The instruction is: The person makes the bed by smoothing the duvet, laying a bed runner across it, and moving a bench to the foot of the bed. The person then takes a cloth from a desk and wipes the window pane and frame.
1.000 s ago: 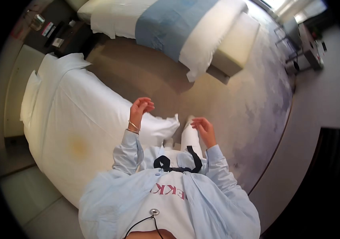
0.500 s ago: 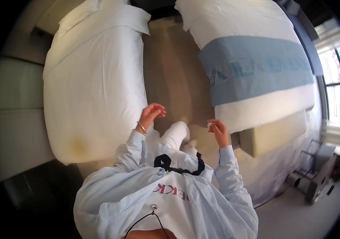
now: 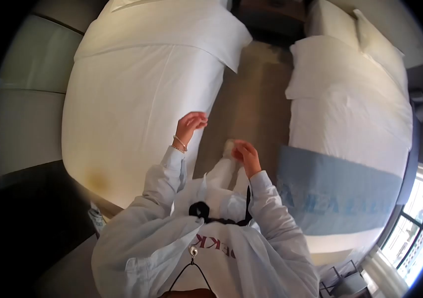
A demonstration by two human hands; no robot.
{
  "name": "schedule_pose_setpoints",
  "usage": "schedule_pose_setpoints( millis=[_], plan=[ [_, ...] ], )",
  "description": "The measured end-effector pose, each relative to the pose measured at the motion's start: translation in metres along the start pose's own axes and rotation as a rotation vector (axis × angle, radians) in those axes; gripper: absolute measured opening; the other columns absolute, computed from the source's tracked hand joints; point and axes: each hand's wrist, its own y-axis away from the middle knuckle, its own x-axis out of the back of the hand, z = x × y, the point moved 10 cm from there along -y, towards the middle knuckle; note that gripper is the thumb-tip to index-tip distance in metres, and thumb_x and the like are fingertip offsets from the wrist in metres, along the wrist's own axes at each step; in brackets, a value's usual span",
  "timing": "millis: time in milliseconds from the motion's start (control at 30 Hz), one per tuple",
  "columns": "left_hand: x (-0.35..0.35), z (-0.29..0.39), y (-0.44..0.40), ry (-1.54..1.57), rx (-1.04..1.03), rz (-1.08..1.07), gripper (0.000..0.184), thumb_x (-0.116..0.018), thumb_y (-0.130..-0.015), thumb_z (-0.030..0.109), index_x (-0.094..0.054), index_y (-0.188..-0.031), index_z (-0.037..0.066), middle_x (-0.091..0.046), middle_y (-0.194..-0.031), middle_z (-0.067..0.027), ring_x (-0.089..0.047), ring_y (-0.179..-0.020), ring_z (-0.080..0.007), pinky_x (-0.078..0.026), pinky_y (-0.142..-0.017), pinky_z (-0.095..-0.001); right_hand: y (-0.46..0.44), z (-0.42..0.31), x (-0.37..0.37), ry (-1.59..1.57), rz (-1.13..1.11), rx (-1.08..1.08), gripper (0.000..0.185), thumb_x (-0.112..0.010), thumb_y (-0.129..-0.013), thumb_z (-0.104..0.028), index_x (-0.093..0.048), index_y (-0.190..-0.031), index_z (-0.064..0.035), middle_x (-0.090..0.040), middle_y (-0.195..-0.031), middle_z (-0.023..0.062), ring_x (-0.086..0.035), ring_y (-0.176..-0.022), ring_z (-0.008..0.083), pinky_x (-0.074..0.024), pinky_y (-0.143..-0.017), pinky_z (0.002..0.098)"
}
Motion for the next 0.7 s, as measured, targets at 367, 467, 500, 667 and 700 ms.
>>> schedule_pose_setpoints(
  millis=[367,467,500,667,700],
  plan=[
    [0.084,-0.078,-0.171,-0.118,-0.104,0.600,0.011,-0.049,-0.087,0.003,-0.057,-0.094,-0.002,-0.061,-0.090,-0.0095,-0.059,-0.085,-0.0164,-0.046,-0.081,-0.0284,-0.458,0.099,0.059,0.092,0.027,-0.464,0.059,-0.056,-0.082,-0.042,-0.038,-0.129,-0.0117,-0.043,-0.128,0.0112,-0.040,-0.119,0.0238,-0.0326,-0.098,0.0408],
    [0.081,-0.146,-0.179,-0.039,0.018,0.719,0.011,-0.049,-0.088,0.005,-0.057,-0.092,-0.001,-0.061,-0.085,-0.0098,-0.059,-0.080,-0.0172,-0.047,-0.078,-0.0300,-0.554,0.115,0.064,0.331,-0.117,-0.387,0.077,-0.048,-0.080,-0.057,-0.023,-0.138,-0.0122,-0.022,-0.143,0.0078,-0.016,-0.133,0.0243,-0.0175,-0.105,0.0426],
    [0.078,-0.167,-0.172,0.020,0.097,0.763,0.011,-0.048,-0.088,0.006,-0.056,-0.091,-0.001,-0.060,-0.083,-0.0099,-0.059,-0.078,-0.0177,-0.048,-0.076,-0.0310,-0.566,0.108,0.052,0.382,-0.231,-0.265,0.079,-0.043,-0.082,-0.060,-0.017,-0.141,-0.0139,-0.018,-0.145,0.0055,-0.012,-0.135,0.0238,-0.0137,-0.106,0.0425],
    [0.075,-0.207,-0.159,0.125,0.223,0.893,0.024,-0.040,-0.094,0.018,-0.053,-0.099,-0.001,-0.061,-0.081,-0.0105,-0.060,-0.073,-0.0188,-0.049,-0.072,-0.0318,-0.618,0.157,0.047,0.315,-0.079,-0.342,0.062,-0.036,-0.089,-0.048,-0.021,-0.137,-0.0115,-0.026,-0.140,0.0058,-0.022,-0.129,0.0222,-0.0198,-0.103,0.0390],
    [0.075,-0.206,-0.161,0.116,0.223,0.903,0.024,-0.040,-0.094,0.018,-0.053,-0.099,-0.001,-0.061,-0.081,-0.0105,-0.060,-0.073,-0.0188,-0.049,-0.072,-0.0318,-0.618,0.155,0.050,0.324,-0.084,-0.322,0.062,-0.036,-0.089,-0.047,-0.021,-0.137,-0.0111,-0.026,-0.140,0.0060,-0.022,-0.129,0.0222,-0.0203,-0.103,0.0389]
  ],
)
